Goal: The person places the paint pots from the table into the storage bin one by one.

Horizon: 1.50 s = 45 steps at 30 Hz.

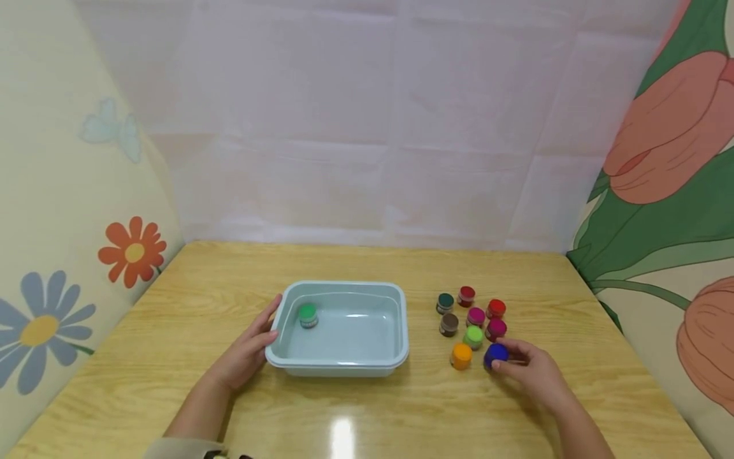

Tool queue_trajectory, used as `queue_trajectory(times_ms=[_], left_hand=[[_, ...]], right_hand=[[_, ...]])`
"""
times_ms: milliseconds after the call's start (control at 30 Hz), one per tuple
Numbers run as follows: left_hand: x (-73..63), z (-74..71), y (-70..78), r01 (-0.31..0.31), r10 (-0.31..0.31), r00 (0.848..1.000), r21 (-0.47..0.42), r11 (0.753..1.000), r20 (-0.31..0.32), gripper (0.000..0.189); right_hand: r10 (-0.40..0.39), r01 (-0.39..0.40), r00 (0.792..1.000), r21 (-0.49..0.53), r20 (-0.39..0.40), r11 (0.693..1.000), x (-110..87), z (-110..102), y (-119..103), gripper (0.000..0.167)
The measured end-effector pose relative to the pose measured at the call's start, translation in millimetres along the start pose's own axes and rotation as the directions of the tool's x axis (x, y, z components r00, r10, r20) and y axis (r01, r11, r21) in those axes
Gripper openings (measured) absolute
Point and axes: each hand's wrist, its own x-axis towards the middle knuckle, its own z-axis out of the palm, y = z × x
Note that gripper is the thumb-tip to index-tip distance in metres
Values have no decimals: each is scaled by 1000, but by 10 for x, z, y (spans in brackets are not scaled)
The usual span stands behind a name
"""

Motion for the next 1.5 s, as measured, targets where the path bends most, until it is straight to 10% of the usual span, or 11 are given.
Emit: queue_trajectory(times_ms=[733,1500], left_hand=[[-4,-8,4,2,-2,1000,18,1000,-2,72],[-1,-6,17,30,-30,999,15,999,-17,71]], right_hand=[[-110,109,993,31,42,994,78,-54,-562,68],[-228,205,967,183,116,962,384,384,-1432,60]])
